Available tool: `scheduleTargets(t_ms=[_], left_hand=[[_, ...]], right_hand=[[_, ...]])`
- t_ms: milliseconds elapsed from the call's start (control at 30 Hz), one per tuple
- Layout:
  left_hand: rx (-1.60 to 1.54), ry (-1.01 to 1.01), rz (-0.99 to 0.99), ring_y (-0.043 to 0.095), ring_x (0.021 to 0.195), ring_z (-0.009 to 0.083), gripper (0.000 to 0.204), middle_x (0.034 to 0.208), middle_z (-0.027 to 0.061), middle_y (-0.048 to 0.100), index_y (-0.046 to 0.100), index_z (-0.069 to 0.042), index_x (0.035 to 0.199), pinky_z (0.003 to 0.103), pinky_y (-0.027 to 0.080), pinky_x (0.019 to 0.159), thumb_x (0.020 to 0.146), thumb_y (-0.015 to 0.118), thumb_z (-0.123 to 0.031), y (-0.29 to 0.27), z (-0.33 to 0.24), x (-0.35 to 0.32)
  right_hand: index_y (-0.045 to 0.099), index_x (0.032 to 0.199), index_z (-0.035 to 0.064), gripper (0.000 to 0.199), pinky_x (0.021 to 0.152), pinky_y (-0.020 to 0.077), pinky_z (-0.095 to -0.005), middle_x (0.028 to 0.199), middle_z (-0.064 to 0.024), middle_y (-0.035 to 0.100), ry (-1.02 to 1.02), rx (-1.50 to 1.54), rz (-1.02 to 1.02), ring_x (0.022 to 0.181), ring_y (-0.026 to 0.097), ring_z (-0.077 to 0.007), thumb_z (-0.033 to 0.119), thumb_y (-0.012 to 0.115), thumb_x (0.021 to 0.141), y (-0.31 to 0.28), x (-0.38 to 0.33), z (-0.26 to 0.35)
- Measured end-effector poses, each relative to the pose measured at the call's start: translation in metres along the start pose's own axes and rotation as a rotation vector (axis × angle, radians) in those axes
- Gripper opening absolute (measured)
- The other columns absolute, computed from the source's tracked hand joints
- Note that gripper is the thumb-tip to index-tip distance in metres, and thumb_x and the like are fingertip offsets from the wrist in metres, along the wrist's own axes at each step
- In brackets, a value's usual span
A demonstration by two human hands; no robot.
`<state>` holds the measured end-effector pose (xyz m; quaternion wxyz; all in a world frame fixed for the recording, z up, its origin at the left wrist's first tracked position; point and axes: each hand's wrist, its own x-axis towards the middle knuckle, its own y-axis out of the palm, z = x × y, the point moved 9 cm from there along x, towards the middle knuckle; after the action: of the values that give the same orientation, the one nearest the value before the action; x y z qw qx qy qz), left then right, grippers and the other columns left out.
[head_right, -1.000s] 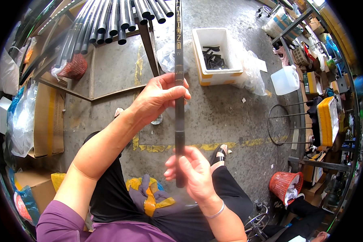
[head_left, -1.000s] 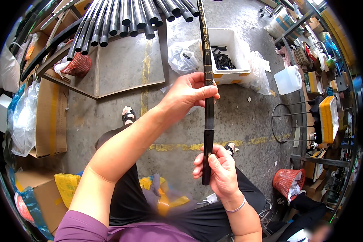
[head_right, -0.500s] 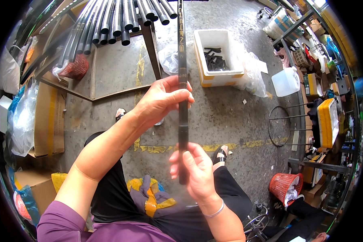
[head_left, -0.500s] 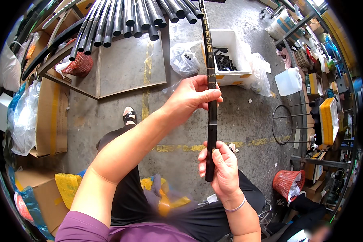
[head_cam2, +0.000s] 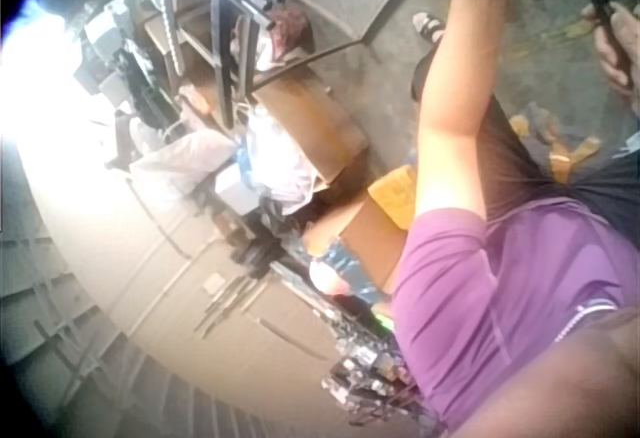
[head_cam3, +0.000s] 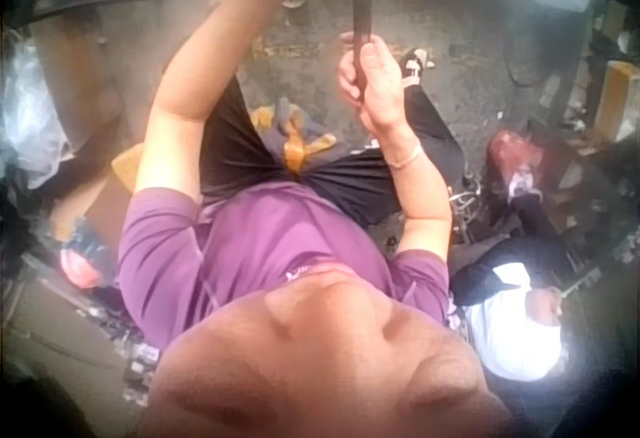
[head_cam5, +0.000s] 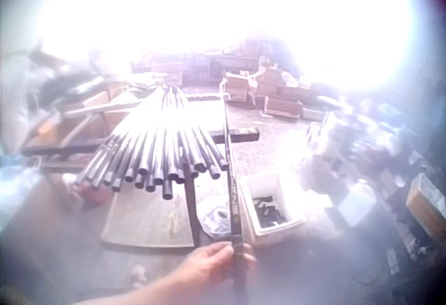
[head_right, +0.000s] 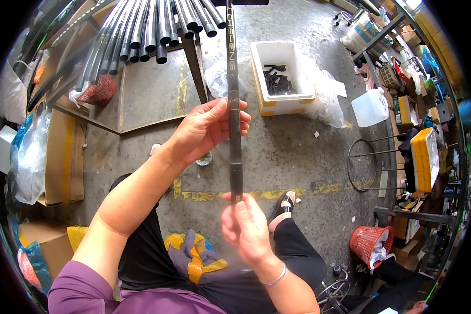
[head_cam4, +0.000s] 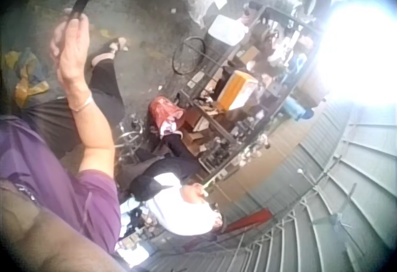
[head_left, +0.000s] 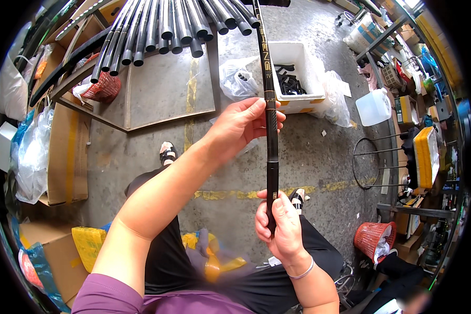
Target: The person picks up a fishing rod section and a cap, then assembles them by inserting the cap into the rod. They then apply a small piece of tape to the rod section.
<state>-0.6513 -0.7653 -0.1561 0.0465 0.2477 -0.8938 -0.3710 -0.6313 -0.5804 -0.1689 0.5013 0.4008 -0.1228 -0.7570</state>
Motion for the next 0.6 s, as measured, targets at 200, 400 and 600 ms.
scheduleTargets(t_ms=[200,400,600], left_hand=[[0.059,0.028,-0.032,0.063,0.086,0.0186,0.032,0.094,0.0113,0.064,0.056,0.002,0.112,0.030,0.051,0.080,0.093,0.054,-0.023,-0.002,-0.002,0.000],[0.052,0.033,-0.034,0.063,0.085,0.0179,0.030,0.091,0.0101,0.064,0.056,0.002,0.110,0.029,0.051,0.080,0.091,0.058,-0.021,-0.010,-0.003,-0.002],[0.104,0.041,-0.049,0.061,0.087,0.0175,0.033,0.095,0.0083,0.062,0.051,0.004,0.114,0.033,0.049,0.086,0.093,0.054,-0.021,-0.009,-0.004,0.005]], right_hand=[[0.044,0.113,0.0068,0.032,0.042,0.0287,-0.0202,0.070,-0.0022,0.045,0.016,0.002,-0.011,0.049,0.038,-0.0080,0.035,0.045,0.097,0.000,-0.001,-0.004],[0.045,0.113,0.0063,0.029,0.045,0.0289,-0.0192,0.070,-0.0002,0.045,0.006,0.010,-0.011,0.051,0.038,-0.0065,0.031,0.046,0.097,0.006,0.003,-0.005],[0.045,0.114,0.0053,0.028,0.040,0.0261,-0.0190,0.068,-0.0005,0.044,0.002,0.019,-0.052,0.046,0.034,-0.0056,0.029,0.043,0.098,0.003,0.009,-0.001]])
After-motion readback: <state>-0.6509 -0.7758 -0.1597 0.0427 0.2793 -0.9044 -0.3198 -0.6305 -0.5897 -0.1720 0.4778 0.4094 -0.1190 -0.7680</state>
